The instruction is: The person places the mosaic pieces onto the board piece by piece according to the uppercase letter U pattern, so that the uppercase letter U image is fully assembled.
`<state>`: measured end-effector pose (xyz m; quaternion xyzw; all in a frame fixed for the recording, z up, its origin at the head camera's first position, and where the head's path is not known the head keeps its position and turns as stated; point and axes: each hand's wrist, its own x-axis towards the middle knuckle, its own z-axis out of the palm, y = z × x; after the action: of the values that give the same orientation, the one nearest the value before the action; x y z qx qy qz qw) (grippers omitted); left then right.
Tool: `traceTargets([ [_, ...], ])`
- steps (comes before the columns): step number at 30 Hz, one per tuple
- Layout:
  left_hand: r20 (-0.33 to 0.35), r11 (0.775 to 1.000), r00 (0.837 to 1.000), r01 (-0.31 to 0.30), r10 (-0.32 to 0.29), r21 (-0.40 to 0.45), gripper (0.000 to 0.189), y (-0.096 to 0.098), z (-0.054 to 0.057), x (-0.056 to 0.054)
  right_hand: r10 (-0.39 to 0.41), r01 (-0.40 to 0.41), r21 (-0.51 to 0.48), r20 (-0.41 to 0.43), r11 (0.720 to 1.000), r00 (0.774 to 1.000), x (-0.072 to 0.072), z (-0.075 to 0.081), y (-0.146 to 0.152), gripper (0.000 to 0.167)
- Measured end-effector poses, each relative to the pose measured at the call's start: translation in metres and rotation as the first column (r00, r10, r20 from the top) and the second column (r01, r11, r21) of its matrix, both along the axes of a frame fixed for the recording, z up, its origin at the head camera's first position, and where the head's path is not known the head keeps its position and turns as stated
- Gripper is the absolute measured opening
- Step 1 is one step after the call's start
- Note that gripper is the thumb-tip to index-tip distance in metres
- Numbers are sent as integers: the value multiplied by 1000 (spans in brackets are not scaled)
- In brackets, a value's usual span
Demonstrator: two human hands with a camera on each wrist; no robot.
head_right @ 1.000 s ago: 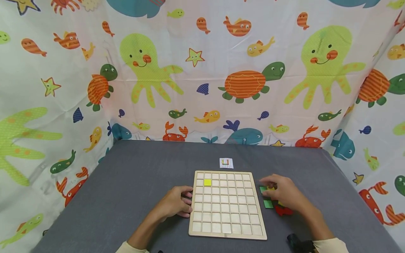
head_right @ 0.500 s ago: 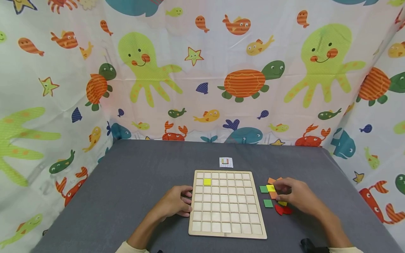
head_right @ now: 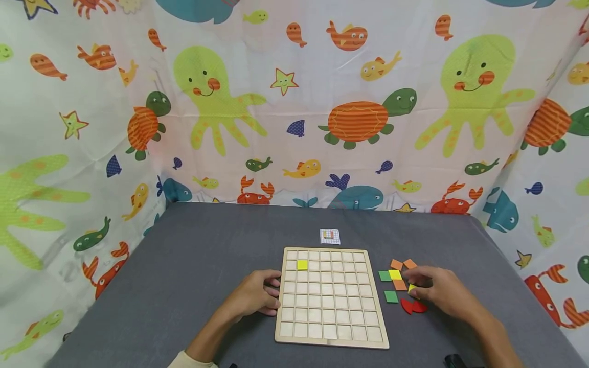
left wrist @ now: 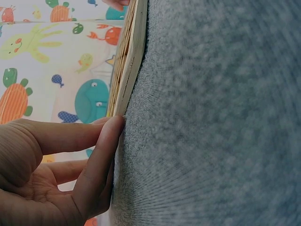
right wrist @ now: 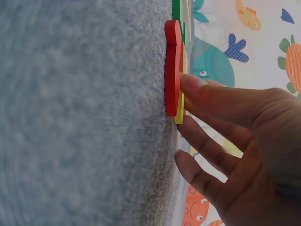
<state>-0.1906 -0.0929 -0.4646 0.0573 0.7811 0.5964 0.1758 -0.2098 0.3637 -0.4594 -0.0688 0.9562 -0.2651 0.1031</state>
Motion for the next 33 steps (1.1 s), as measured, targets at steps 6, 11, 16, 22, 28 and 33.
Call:
traceTargets([
  [6, -4, 1000, 1000, 5, -5, -2, 75, 0, 1, 0, -11, 11, 9, -8, 1000, 1000, 3, 1, 3, 47],
  [11, -16, 1000, 1000, 9, -9, -10, 75, 1, 1, 1, -3, 3, 50, -12, 999, 1000, 5, 1, 9, 44],
  [16, -29, 1000, 999, 15, -15, -14, 75, 2, 2, 2, 3, -3, 55, -4, 998, 1000, 7, -1, 13, 39],
  [22, -19, 1000, 1000, 11, -11, -6, 74, 1, 2, 2, 26, -25, 62, -7, 998, 1000, 7, 0, 13, 36],
  [28, -13, 1000, 1000, 6, -6, -4, 74, 0, 3, 1, 44, -41, 83, -29, 996, 999, 4, 5, 8, 35],
  [33, -5, 1000, 1000, 5, -5, -3, 73, 0, 3, 1, 30, -28, 77, -23, 997, 999, 3, 9, 2, 35],
])
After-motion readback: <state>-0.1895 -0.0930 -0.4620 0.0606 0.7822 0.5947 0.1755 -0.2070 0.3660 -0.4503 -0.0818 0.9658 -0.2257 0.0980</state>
